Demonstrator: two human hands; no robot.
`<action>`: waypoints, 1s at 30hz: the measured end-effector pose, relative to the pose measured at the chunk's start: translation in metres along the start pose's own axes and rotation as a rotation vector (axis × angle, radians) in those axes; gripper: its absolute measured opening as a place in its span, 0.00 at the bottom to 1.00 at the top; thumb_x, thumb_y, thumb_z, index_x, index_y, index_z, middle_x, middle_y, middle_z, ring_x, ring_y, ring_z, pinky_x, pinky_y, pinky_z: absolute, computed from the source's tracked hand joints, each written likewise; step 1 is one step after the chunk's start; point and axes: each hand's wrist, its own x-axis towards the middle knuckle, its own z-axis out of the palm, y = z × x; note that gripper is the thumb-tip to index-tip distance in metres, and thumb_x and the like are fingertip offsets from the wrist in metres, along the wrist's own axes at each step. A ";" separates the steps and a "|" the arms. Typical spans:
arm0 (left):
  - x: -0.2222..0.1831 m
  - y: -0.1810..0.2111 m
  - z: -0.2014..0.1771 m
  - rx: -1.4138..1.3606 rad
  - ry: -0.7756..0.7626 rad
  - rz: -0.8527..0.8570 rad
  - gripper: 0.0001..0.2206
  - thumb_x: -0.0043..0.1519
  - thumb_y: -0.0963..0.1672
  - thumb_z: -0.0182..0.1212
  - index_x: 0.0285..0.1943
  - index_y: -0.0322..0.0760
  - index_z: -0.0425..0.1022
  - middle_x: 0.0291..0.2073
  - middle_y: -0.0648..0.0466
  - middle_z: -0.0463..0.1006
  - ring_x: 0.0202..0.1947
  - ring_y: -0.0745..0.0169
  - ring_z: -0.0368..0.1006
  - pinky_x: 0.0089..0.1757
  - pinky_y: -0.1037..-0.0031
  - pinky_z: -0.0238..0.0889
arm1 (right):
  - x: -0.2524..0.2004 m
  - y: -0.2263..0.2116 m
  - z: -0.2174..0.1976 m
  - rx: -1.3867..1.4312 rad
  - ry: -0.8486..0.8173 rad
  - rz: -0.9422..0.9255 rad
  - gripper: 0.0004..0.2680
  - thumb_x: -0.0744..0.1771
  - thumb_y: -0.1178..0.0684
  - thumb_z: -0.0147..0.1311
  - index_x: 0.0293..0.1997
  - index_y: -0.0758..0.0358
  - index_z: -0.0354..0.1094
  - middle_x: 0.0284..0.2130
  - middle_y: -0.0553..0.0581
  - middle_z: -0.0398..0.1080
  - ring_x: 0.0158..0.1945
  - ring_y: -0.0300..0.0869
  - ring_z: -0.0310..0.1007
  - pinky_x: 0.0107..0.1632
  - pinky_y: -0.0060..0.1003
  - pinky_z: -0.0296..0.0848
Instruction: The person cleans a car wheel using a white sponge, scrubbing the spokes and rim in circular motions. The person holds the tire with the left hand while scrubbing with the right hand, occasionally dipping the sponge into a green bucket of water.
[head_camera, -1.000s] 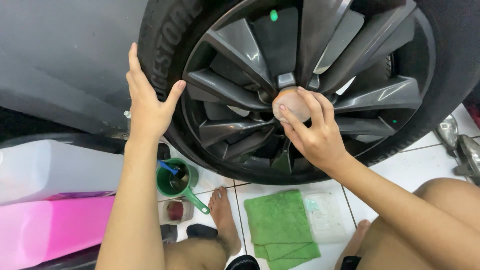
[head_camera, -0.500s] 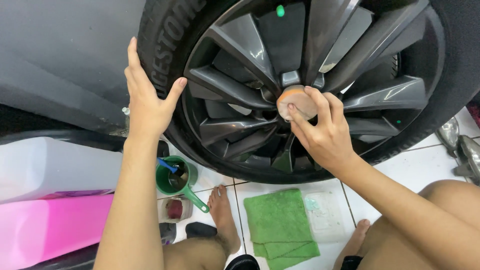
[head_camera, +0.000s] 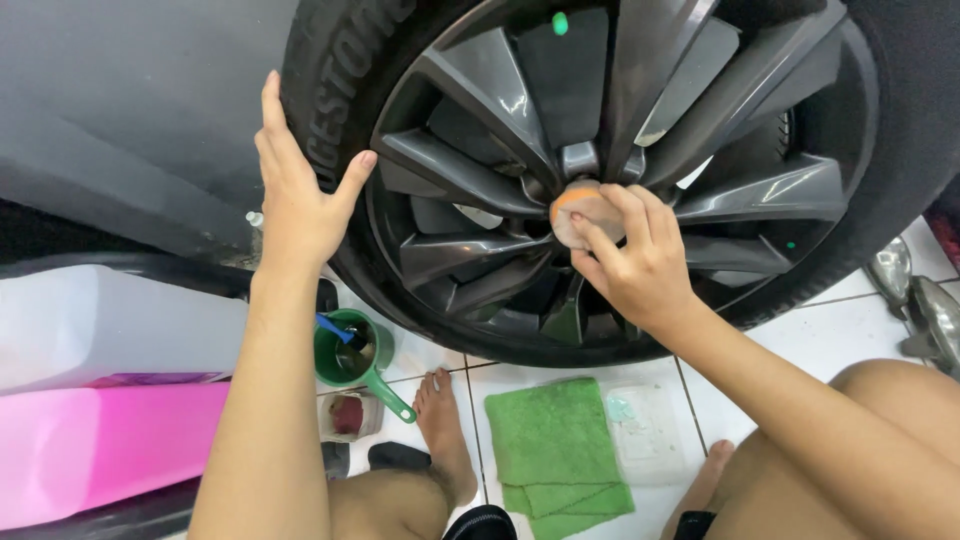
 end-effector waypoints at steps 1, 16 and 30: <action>0.000 0.002 -0.001 -0.001 -0.003 -0.008 0.41 0.70 0.56 0.62 0.80 0.54 0.29 0.73 0.37 0.54 0.72 0.34 0.55 0.57 0.43 0.59 | -0.007 0.000 0.004 -0.001 -0.027 -0.017 0.06 0.65 0.56 0.66 0.40 0.62 0.73 0.52 0.69 0.67 0.52 0.61 0.71 0.48 0.50 0.73; -0.001 0.004 -0.001 -0.007 0.003 -0.051 0.42 0.68 0.59 0.60 0.80 0.57 0.30 0.71 0.40 0.56 0.70 0.38 0.57 0.56 0.41 0.58 | -0.029 0.018 -0.009 0.026 -0.113 -0.112 0.04 0.67 0.53 0.64 0.44 0.56 0.76 0.59 0.65 0.69 0.51 0.57 0.69 0.47 0.49 0.71; -0.002 -0.006 0.003 0.004 0.020 0.012 0.41 0.70 0.58 0.60 0.80 0.54 0.30 0.70 0.40 0.58 0.68 0.38 0.59 0.54 0.46 0.62 | -0.028 0.023 -0.015 0.010 -0.080 -0.050 0.05 0.68 0.52 0.64 0.43 0.56 0.73 0.57 0.63 0.69 0.49 0.57 0.69 0.49 0.49 0.72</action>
